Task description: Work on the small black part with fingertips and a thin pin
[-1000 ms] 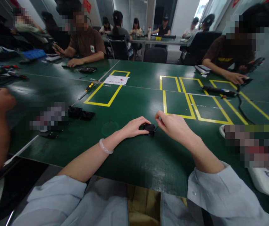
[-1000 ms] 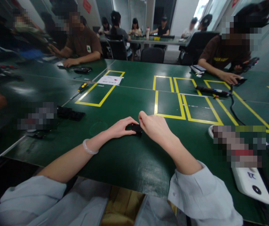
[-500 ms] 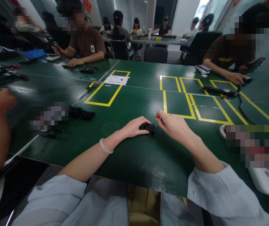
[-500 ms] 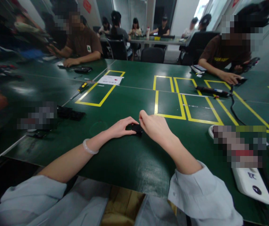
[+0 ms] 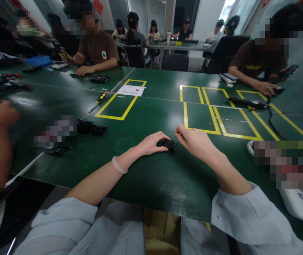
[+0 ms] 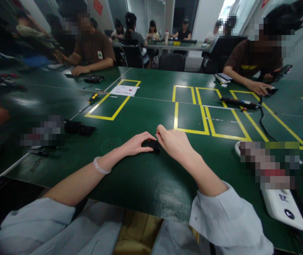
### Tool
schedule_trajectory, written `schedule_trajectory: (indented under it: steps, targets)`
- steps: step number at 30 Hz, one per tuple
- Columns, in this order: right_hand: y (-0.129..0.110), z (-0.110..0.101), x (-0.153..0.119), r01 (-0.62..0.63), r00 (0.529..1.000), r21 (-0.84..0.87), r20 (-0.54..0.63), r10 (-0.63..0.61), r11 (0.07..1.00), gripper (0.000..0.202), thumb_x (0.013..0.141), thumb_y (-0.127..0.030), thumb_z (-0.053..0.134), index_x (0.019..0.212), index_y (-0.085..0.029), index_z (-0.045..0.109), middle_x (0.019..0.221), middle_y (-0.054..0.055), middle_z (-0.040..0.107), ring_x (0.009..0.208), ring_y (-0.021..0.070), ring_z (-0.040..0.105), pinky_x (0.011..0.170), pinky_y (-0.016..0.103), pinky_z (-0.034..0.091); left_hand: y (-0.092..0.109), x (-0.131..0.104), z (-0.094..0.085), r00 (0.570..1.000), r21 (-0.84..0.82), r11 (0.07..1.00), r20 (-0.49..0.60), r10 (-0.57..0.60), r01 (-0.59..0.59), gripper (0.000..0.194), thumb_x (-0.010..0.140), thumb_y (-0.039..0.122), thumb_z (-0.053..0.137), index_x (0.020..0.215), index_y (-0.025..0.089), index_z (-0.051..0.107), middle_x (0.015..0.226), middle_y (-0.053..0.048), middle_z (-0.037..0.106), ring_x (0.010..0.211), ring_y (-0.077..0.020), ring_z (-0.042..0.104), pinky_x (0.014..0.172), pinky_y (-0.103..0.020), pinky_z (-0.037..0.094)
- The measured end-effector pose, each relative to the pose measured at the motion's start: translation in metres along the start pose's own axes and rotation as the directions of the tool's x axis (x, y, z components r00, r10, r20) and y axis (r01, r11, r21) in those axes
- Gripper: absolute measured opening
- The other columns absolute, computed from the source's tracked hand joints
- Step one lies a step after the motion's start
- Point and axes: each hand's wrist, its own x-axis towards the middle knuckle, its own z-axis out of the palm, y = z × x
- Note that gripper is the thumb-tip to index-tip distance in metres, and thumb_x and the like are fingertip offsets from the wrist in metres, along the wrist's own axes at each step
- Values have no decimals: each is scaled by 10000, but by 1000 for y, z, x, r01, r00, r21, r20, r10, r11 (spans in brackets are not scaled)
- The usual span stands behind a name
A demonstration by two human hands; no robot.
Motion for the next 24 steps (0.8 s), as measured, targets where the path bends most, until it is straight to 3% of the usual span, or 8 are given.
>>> schedule_trajectory:
  steps: [6, 12, 20, 24]
  targets:
    - [-2, -2, -1, 13, 1000, 34, 3, -13, 999, 204, 945, -275, 327, 1030, -197, 496, 729, 22, 659, 621, 160, 601, 516, 246, 226, 1, 0, -1, 1000, -1, 1000, -4, 8, -8, 348, 828, 367, 633, 1140, 222, 583, 1064, -49, 583, 998, -206, 557, 859, -317, 441]
    - [0, -1, 0, 10, 1000, 31, 17, -10, 999, 242, 956, -358, 328, 984, -204, 514, 751, 40, 672, 665, 172, 613, 527, 251, 228, 1, 0, -1, 1000, 5, 1000, -4, 4, -4, 354, 831, 354, 629, 1159, 231, 574, 1063, -47, 582, 1009, -210, 557, 869, -322, 440]
    - [0, 0, 0, 22, 1000, 44, -8, -22, 999, 206, 943, -274, 328, 1044, -201, 492, 724, 19, 657, 613, 157, 590, 521, 248, 228, 0, 0, 0, 1000, 4, 1000, 3, -1, 1, 348, 832, 362, 629, 1148, 227, 576, 1068, -49, 581, 1011, -211, 555, 865, -322, 440]
    - [-1, -1, 0, 16, 1000, 53, -7, -15, 998, 211, 951, -314, 331, 1017, -204, 498, 730, 23, 658, 636, 160, 599, 524, 246, 232, 0, 0, 0, 1000, 2, 1000, 4, -6, 6, 361, 829, 372, 631, 1154, 224, 577, 1066, -52, 580, 999, -210, 558, 866, -322, 439]
